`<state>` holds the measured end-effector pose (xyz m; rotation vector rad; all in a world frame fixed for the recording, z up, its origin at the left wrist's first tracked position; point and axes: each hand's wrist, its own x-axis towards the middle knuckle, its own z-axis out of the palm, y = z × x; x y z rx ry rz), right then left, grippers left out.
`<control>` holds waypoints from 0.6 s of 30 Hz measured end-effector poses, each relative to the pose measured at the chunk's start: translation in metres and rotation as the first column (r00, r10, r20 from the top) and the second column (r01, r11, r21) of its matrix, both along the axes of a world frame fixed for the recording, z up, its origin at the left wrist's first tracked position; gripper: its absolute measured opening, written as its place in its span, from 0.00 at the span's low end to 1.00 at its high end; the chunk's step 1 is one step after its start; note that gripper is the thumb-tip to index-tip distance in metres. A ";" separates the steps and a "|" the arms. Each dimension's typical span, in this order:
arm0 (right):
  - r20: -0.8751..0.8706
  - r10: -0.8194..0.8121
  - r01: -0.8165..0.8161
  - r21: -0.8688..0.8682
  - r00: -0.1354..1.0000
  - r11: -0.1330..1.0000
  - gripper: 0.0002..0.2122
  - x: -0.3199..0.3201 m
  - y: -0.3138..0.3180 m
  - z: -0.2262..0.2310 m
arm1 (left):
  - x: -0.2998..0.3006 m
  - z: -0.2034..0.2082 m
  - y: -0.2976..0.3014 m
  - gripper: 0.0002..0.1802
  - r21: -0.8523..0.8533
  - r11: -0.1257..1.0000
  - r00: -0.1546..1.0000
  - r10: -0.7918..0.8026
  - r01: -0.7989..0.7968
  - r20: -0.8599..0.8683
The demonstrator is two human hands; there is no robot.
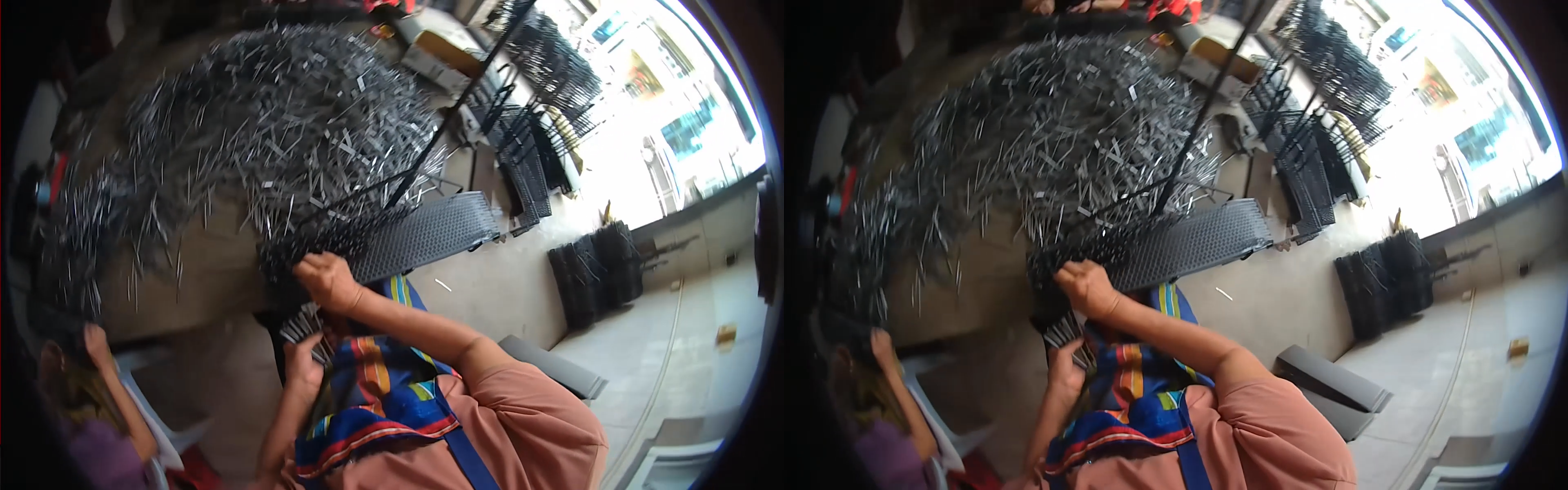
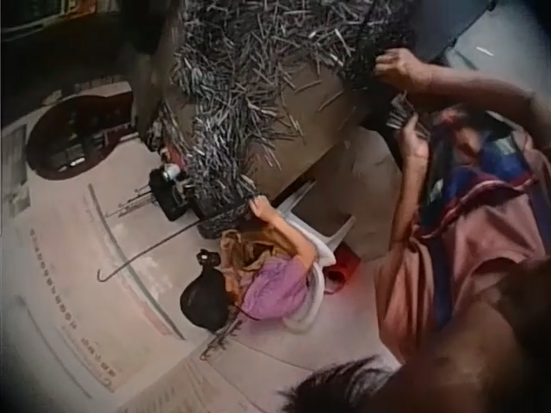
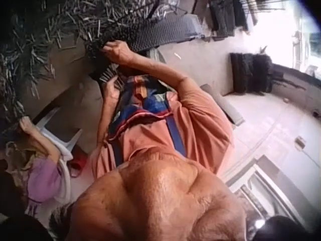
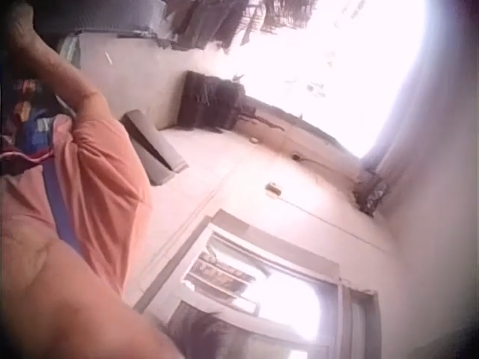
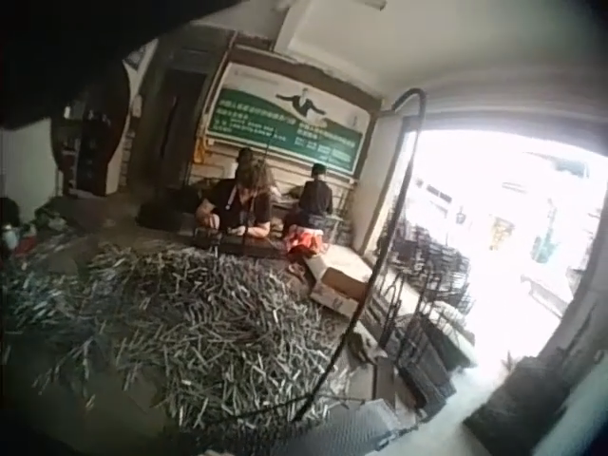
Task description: Insert thin metal pins into a perforated frame to assemble brush-like components.
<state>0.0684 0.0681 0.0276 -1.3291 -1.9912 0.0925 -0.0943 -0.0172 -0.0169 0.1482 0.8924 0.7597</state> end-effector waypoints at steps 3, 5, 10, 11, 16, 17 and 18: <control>0.009 -0.039 0.039 -0.030 0.999 0.999 0.05 0.007 -0.005 -0.001 | 0.010 0.013 0.005 0.17 0.022 0.995 0.995 0.096 -0.096 0.022; -0.076 -0.066 0.054 -0.149 0.995 0.987 0.06 0.013 -0.014 0.005 | 0.008 0.002 0.009 0.18 0.058 0.995 0.996 0.077 -0.079 0.039; -0.438 -0.093 -0.250 -0.661 0.894 0.707 0.14 0.031 -0.046 0.012 | 0.012 0.017 0.009 0.19 0.097 0.994 0.998 -0.059 0.057 0.018; -0.524 -0.173 -0.273 -0.664 0.834 0.696 0.11 0.031 -0.056 0.014 | 0.016 0.019 0.006 0.19 0.101 0.992 0.997 -0.073 0.070 0.018; -0.646 -0.522 -0.351 -0.753 0.557 0.557 0.09 0.024 -0.089 0.000 | 0.018 0.006 -0.017 0.20 0.096 0.995 0.997 -0.020 0.027 -0.073; -0.627 -0.540 -0.330 -0.768 0.562 0.549 0.08 0.022 -0.094 -0.001 | 0.013 0.002 -0.022 0.20 0.083 0.996 0.996 -0.023 0.031 -0.090; -0.662 -0.494 -0.318 -0.726 0.564 0.610 0.08 0.022 -0.096 -0.005 | 0.014 0.003 -0.024 0.20 0.104 0.993 0.991 -0.046 0.060 -0.128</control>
